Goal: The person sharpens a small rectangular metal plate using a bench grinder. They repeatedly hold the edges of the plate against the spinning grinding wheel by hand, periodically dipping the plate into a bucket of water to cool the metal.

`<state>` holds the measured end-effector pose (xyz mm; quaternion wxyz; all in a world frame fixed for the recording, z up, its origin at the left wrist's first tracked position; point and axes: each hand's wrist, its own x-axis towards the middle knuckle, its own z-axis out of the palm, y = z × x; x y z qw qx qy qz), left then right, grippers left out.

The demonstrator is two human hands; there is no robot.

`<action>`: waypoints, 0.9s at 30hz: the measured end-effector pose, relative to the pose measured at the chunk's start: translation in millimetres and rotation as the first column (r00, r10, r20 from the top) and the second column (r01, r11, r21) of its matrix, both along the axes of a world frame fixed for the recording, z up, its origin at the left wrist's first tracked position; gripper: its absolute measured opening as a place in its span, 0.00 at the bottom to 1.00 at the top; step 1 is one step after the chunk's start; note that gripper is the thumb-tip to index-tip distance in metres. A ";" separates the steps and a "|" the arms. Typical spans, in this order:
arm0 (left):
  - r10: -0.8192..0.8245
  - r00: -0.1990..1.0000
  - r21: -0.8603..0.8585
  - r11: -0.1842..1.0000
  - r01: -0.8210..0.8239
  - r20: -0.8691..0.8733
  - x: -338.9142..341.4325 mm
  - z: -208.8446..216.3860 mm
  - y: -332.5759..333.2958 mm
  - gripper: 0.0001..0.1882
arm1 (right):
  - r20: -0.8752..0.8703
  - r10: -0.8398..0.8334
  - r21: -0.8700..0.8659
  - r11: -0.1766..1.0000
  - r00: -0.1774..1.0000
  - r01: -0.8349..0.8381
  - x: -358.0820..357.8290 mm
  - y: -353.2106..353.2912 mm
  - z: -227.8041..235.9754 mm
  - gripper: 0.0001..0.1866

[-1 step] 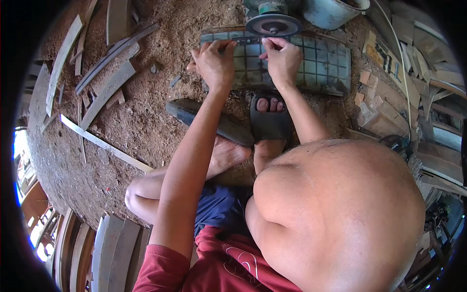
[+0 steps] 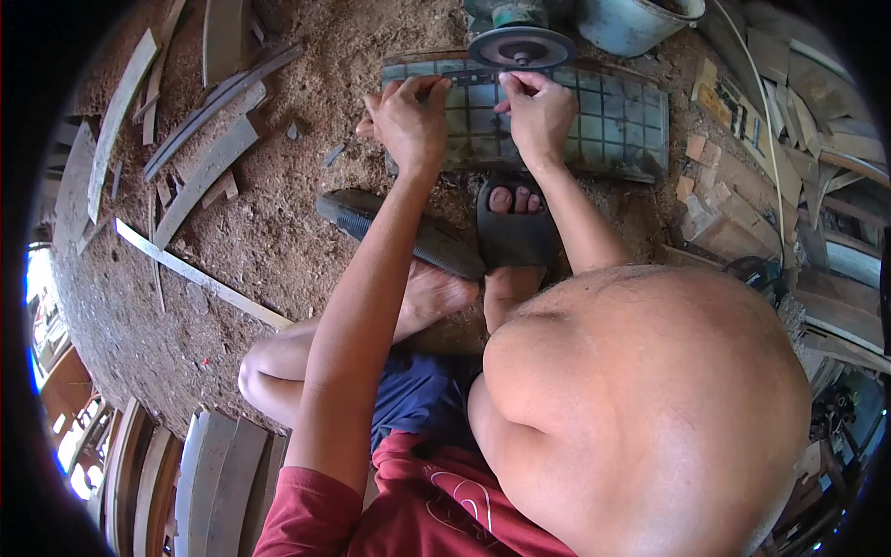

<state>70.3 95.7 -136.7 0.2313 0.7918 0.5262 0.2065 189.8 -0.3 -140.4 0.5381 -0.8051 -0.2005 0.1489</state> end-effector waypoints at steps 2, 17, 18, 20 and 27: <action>0.000 1.000 0.001 1.000 0.000 0.003 0.4 -0.5 0.6 0.14 | 0.010 0.009 -0.030 1.000 1.000 -0.009 1.2 0.1 0.7 0.11; -0.030 0.999 0.022 0.999 0.029 0.042 4.5 -5.5 6.1 0.14 | 0.009 0.001 -0.023 1.000 1.000 -0.001 4.2 -1.6 2.1 0.10; -0.034 0.998 0.016 0.999 0.033 0.046 4.5 -5.8 6.4 0.14 | 0.010 0.001 -0.024 1.000 1.000 -0.001 4.5 -1.6 2.6 0.10; -0.037 0.998 0.011 0.999 0.037 0.051 4.3 -6.3 7.1 0.14 | 0.041 0.008 -0.031 0.999 0.999 -0.007 4.7 -1.4 3.6 0.10; -0.048 0.997 0.008 0.999 0.048 0.054 8.3 -5.5 5.5 0.14 | 0.031 0.002 -0.007 1.000 1.000 -0.002 8.1 -4.2 -2.4 0.10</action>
